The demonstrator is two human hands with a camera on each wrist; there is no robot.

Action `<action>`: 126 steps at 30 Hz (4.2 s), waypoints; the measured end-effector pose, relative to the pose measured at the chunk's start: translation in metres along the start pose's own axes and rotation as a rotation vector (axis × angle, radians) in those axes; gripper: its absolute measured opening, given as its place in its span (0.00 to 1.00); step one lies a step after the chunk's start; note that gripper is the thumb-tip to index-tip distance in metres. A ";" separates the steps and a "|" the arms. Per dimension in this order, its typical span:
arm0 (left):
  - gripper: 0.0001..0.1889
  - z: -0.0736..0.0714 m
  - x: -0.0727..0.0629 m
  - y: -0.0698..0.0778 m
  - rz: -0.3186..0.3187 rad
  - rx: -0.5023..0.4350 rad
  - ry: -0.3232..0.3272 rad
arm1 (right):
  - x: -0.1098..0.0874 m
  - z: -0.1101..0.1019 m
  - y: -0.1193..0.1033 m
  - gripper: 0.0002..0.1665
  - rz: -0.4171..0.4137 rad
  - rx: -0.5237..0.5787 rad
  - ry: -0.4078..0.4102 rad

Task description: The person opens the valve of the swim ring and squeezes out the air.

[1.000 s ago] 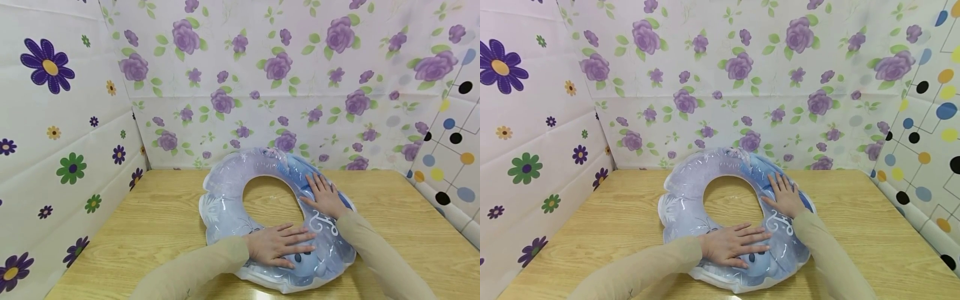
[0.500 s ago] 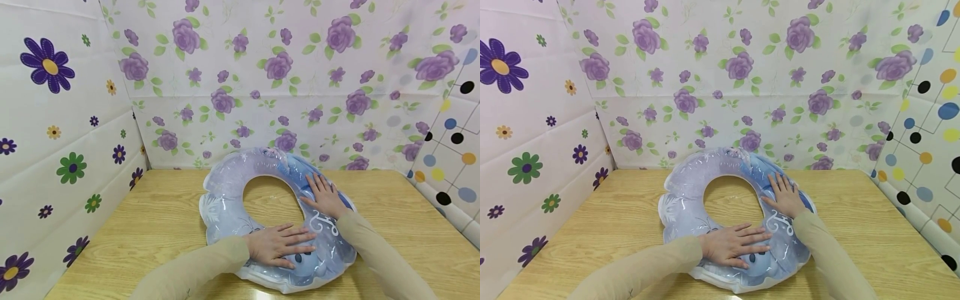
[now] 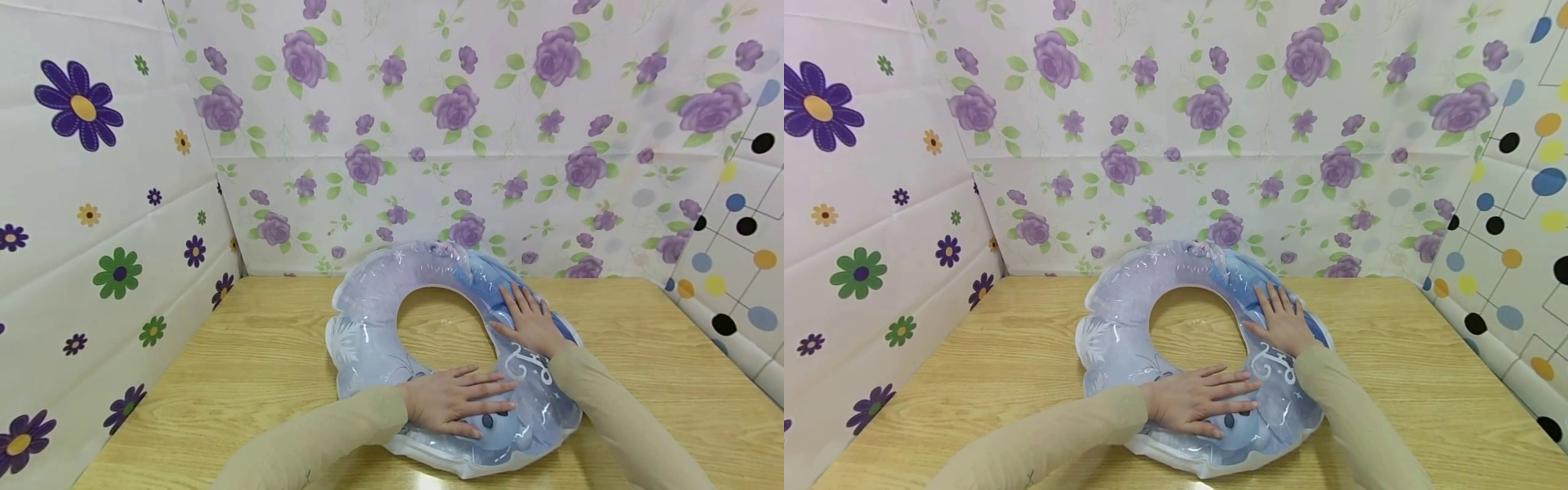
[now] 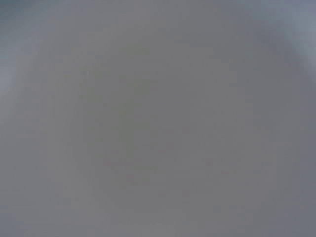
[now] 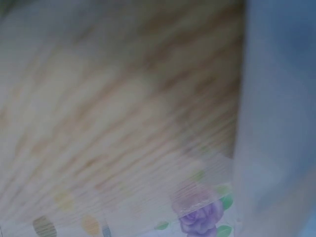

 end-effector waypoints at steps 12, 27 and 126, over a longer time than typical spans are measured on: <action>0.38 0.000 0.000 -0.001 0.002 -0.005 0.003 | 0.002 0.001 -0.001 0.52 0.004 -0.015 -0.014; 0.38 0.001 -0.001 0.000 0.000 -0.025 -0.003 | 0.000 0.000 -0.003 0.52 -0.003 -0.010 -0.022; 0.36 0.000 -0.001 -0.002 -0.002 -0.043 -0.017 | 0.001 0.010 -0.004 0.52 0.000 0.001 -0.121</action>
Point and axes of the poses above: each hand's wrist, its own x-axis towards the middle knuckle, its own z-axis out of the palm, y = z × x, the point moved 6 cm from there along x, towards the middle knuckle, and after that the axes turned 6 degrees about y, right-handed, at the moved point
